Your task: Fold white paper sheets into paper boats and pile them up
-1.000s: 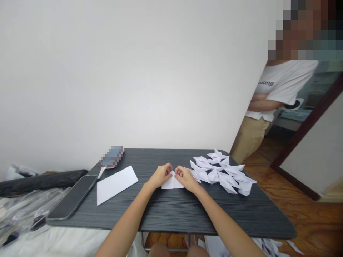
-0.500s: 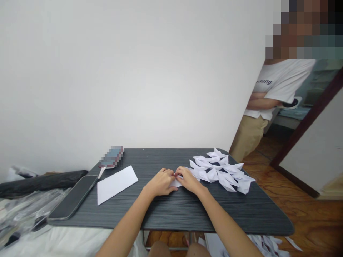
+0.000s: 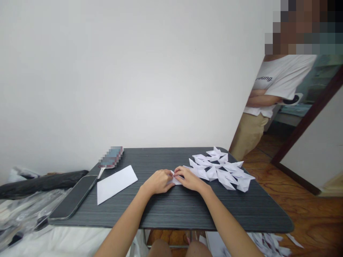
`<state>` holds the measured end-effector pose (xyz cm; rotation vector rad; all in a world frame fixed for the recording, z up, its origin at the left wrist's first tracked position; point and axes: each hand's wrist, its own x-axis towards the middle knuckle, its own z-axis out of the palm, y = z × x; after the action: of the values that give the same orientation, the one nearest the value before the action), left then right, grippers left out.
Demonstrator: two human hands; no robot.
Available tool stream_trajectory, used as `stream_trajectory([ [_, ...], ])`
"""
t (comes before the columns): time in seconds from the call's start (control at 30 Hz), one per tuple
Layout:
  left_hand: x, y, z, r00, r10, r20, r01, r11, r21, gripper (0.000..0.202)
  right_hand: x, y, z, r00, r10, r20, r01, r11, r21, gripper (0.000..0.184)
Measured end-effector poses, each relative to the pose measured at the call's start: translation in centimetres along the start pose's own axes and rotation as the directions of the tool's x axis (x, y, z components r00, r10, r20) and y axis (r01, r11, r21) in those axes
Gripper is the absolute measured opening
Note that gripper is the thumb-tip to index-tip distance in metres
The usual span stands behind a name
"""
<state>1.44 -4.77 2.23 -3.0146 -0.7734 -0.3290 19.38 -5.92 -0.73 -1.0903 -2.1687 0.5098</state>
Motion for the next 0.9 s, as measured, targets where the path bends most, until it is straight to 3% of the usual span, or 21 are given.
stream_trajectory([
  [0.13,-0.1,-0.3,0.0,1.0,0.005,-0.019,-0.006,0.999,-0.05,0.031,-0.3,-0.6,-0.4,0.998,-0.047,0.052,0.047,0.999,0.003,0.02],
  [0.3,-0.3,-0.6,-0.1,1.0,-0.009,-0.021,0.008,0.998,-0.058,0.028,-0.4,-1.3,-0.6,0.995,-0.02,0.097,0.018,1.0,0.016,0.023],
  [0.9,-0.3,-1.2,0.9,0.992,-0.115,-0.058,0.105,0.983,-0.152,0.03,0.2,-1.0,0.8,0.999,-0.037,-0.013,0.036,0.994,-0.099,0.015],
])
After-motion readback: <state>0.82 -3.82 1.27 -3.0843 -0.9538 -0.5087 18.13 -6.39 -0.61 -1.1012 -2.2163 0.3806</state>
